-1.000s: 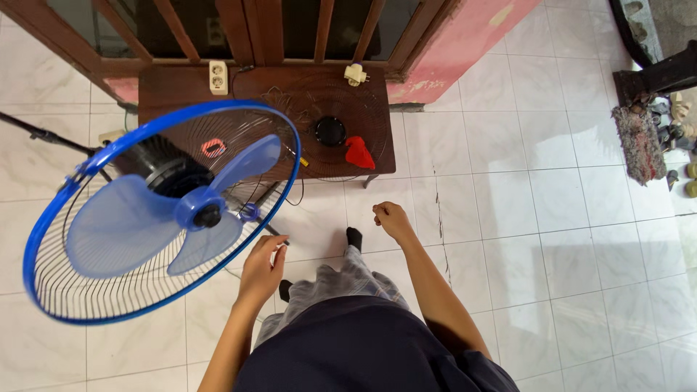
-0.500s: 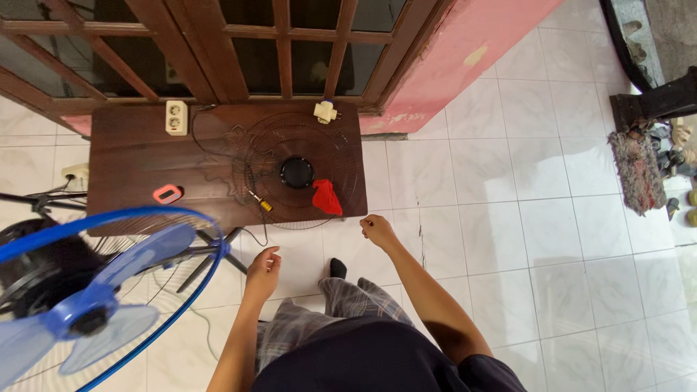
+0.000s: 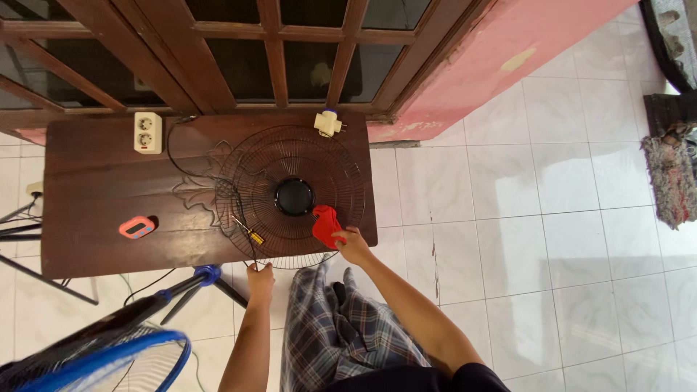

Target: The person assembles a standing electric fan by attaching the front cage, inserting the fan blade, securing it with a nut, and then attaching the rear cage. The person uses a screwdriver to tighten the nut.

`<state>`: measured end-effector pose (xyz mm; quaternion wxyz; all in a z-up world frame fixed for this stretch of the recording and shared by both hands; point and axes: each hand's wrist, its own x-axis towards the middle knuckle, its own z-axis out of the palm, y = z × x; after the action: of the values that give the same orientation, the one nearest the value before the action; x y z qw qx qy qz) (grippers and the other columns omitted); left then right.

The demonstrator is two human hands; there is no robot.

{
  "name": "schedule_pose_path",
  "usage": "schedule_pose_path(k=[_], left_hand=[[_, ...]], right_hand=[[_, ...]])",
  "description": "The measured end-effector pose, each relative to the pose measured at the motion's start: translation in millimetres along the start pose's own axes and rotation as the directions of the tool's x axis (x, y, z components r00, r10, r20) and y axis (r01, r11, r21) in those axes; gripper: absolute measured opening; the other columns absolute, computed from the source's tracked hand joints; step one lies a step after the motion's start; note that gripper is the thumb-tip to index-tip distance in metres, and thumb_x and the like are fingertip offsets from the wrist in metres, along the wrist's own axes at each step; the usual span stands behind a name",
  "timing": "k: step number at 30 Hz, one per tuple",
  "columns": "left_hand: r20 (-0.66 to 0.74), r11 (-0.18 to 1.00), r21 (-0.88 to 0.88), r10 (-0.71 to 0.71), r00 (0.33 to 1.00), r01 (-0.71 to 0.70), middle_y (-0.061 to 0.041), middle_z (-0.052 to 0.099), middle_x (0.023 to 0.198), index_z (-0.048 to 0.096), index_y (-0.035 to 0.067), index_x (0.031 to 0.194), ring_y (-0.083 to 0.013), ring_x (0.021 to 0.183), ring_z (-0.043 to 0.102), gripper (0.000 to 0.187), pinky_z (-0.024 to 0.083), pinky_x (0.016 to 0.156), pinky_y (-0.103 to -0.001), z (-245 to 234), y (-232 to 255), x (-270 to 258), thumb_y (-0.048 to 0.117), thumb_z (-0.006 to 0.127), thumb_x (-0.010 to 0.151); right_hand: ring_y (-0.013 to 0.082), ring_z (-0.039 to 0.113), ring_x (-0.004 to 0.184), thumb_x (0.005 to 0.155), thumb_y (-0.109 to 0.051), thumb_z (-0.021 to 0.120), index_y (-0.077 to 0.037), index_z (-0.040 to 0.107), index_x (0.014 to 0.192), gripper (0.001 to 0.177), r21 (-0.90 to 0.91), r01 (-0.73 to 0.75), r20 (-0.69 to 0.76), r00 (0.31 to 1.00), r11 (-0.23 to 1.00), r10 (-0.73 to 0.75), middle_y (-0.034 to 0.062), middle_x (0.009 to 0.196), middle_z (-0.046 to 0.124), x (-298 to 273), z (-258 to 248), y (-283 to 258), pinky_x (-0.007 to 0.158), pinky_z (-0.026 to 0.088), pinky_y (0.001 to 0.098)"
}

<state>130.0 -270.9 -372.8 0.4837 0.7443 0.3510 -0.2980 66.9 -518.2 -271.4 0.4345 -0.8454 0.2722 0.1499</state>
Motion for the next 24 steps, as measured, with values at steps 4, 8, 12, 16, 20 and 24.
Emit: schedule_pose_path(k=[4,8,12,16,20,24], left_hand=[[0.018,0.984,-0.154,-0.087,0.996,0.089,-0.013,0.062,0.111,0.029,0.007,0.153,-0.0173,0.078,0.062,0.072,0.058,0.071,-0.035,13,-9,35,0.009,0.067,0.092],[0.098,0.946,-0.273,-0.156,0.983,0.177,-0.011,0.065,0.108,0.040,0.009,0.147,-0.0202,0.082,0.068,0.055,0.059,0.076,-0.037,19,-18,54,0.010,0.059,0.096],[0.132,0.923,-0.340,-0.142,0.981,0.180,-0.012,0.066,0.102,0.042,0.011,0.143,-0.0244,0.080,0.068,0.047,0.058,0.075,-0.041,24,-18,60,0.005,0.053,0.097],[0.122,0.877,-0.447,-0.135,0.983,0.176,-0.015,0.070,0.096,0.046,0.009,0.138,-0.0250,0.076,0.068,0.039,0.059,0.073,-0.040,25,-14,53,0.001,0.046,0.100],[0.113,0.861,-0.503,-0.021,0.993,0.076,-0.016,0.068,0.093,0.045,0.007,0.135,-0.0236,0.073,0.066,0.036,0.061,0.070,-0.040,22,2,32,-0.001,0.050,0.100],[0.080,0.859,-0.511,0.072,0.994,-0.021,-0.015,0.067,0.093,0.046,0.005,0.134,-0.0220,0.073,0.068,0.034,0.061,0.068,-0.040,16,22,8,-0.002,0.049,0.100]], right_hand=[[0.0354,0.035,0.147,0.092,-0.024,0.065,-0.021,0.073,0.125,0.035,-0.013,-0.018,0.054,0.998,1.000,0.018,0.0223,0.153,0.044,17,16,3,0.116,0.037,0.0404],[0.0394,0.043,0.137,0.093,-0.026,0.067,-0.010,0.068,0.130,0.040,-0.008,0.038,0.064,0.997,0.999,-0.038,0.0269,0.149,0.044,26,19,-1,0.110,0.041,0.0414],[0.0369,0.061,0.121,0.091,-0.031,0.069,-0.001,0.062,0.129,0.049,0.013,0.030,0.046,0.998,0.999,-0.030,0.0240,0.139,0.056,34,14,-4,0.102,0.049,0.0402],[0.0377,0.064,0.116,0.092,-0.030,0.067,-0.002,0.068,0.125,0.043,0.029,0.016,-0.069,0.998,0.999,-0.014,0.0228,0.132,0.062,34,12,4,0.098,0.051,0.0413],[0.0336,0.068,0.107,0.091,-0.026,0.066,-0.001,0.070,0.120,0.039,0.124,0.038,-0.269,0.963,0.992,-0.003,0.0213,0.123,0.067,36,-1,24,0.091,0.054,0.0393],[0.0269,0.068,0.086,0.095,-0.025,0.063,-0.001,0.071,0.117,0.034,0.268,-0.012,-0.472,0.870,0.963,0.142,0.0176,0.100,0.072,39,-20,45,0.079,0.054,0.0364]])
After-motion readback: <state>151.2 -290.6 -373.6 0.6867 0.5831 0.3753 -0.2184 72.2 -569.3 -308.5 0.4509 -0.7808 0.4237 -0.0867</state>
